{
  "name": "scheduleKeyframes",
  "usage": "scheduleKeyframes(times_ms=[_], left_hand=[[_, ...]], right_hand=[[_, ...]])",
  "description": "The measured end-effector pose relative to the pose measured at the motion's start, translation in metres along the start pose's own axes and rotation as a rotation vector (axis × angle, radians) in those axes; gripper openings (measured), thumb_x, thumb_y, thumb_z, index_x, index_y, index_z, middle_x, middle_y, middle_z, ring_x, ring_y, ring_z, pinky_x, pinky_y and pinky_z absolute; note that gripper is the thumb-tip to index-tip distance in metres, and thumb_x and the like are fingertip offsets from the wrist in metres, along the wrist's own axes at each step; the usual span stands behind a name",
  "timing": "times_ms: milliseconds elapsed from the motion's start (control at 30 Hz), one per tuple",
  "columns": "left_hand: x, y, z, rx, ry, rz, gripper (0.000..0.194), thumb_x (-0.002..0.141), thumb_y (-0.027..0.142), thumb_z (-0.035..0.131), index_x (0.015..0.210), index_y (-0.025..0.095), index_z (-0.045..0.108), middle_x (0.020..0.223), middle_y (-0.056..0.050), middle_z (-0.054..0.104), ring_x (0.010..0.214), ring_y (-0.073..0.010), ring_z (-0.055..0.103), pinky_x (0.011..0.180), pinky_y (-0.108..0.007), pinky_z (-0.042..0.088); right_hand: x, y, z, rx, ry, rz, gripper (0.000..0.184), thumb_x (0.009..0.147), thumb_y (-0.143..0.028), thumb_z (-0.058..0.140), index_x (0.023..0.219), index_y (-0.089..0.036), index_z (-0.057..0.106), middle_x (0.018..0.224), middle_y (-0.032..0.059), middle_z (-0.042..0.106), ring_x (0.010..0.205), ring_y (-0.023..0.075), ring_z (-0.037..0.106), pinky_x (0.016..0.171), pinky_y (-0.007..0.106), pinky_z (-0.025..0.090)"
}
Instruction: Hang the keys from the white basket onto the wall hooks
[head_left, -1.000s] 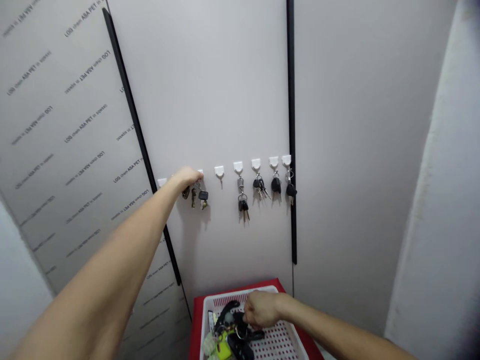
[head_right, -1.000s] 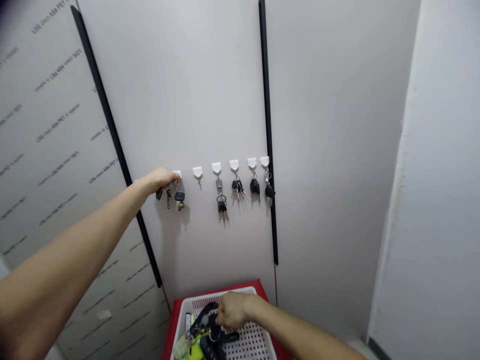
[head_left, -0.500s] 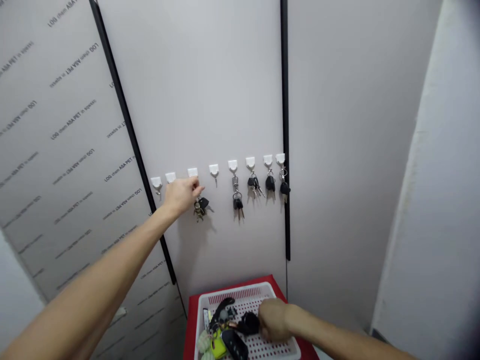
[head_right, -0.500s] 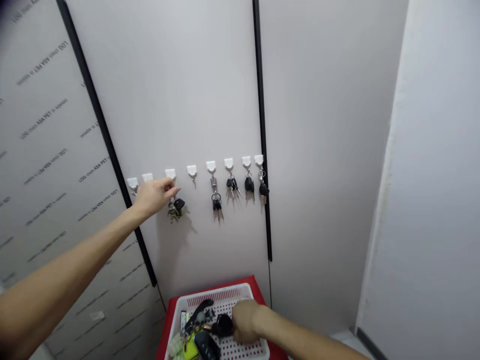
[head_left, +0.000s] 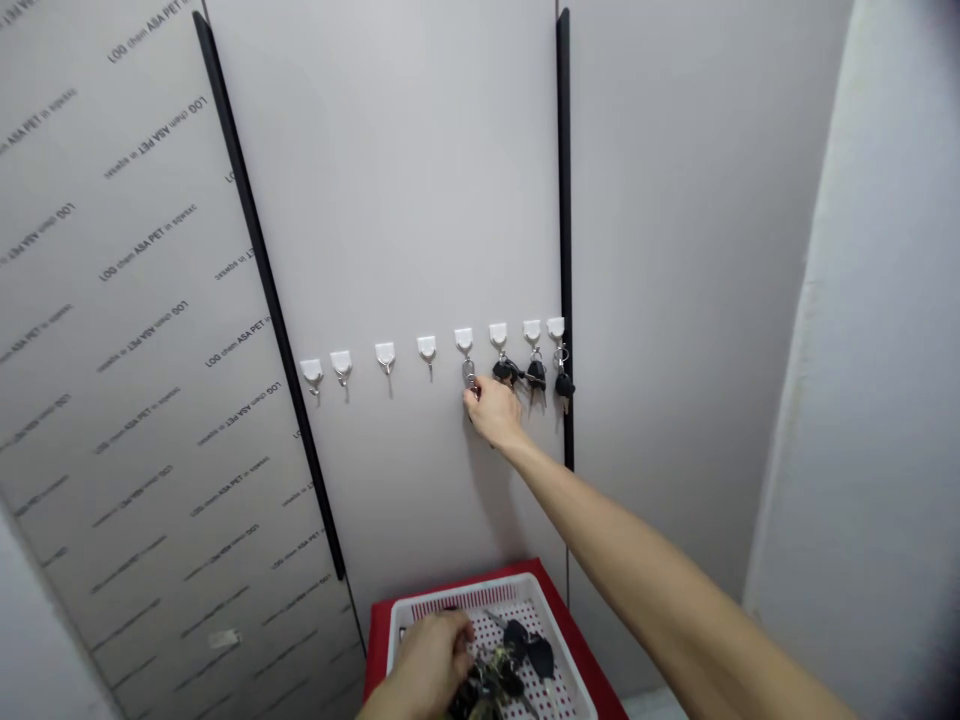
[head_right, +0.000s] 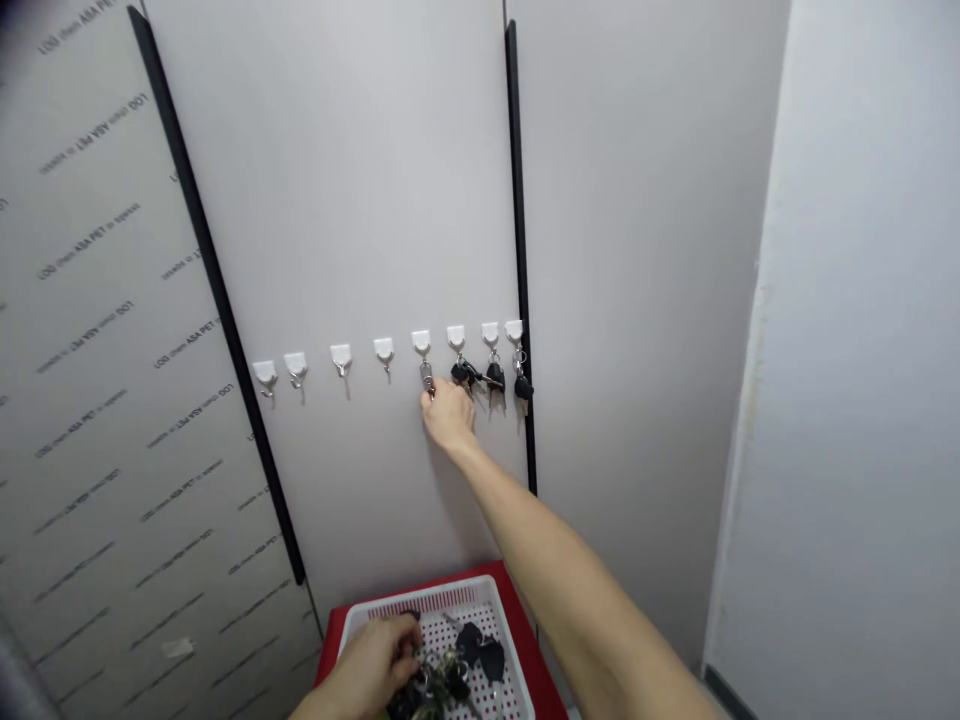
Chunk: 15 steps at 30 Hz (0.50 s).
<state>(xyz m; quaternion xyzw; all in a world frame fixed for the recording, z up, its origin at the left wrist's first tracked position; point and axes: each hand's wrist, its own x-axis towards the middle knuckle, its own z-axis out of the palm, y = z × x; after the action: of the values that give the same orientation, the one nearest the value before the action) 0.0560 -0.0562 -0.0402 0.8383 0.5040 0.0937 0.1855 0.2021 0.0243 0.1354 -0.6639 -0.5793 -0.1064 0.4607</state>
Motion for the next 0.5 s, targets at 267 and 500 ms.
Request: scheduleKeyframes(times_ms=[267,500], left_hand=[[0.006,-0.004,-0.021,-0.06,0.082,0.043,0.023,0.059,0.019,0.04,0.079,0.022,0.051,0.075,0.002,0.056,0.067,-0.0099,0.047,0.055,-0.018,0.031],[0.012,-0.002,-0.029,-0.158,0.074,0.055,0.022,0.061,0.023,0.04,0.078,0.017,0.053,0.073,0.0,0.057,0.066,-0.0114,0.048,0.057,-0.02,0.032]], right_hand=[[0.027,-0.028,-0.045,0.014,-0.042,-0.163,0.031,0.071,-0.033,0.027,0.069,-0.015,0.053,0.064,0.0038,0.054,0.057,0.0111,0.045,0.047,0.019,0.026],[-0.102,0.038,0.01,-0.071,-0.675,-0.227,0.026,0.067,-0.024,0.033,0.065,-0.013,0.056,0.054,0.004,0.055,0.046,0.0091,0.043,0.042,0.019,0.025]])
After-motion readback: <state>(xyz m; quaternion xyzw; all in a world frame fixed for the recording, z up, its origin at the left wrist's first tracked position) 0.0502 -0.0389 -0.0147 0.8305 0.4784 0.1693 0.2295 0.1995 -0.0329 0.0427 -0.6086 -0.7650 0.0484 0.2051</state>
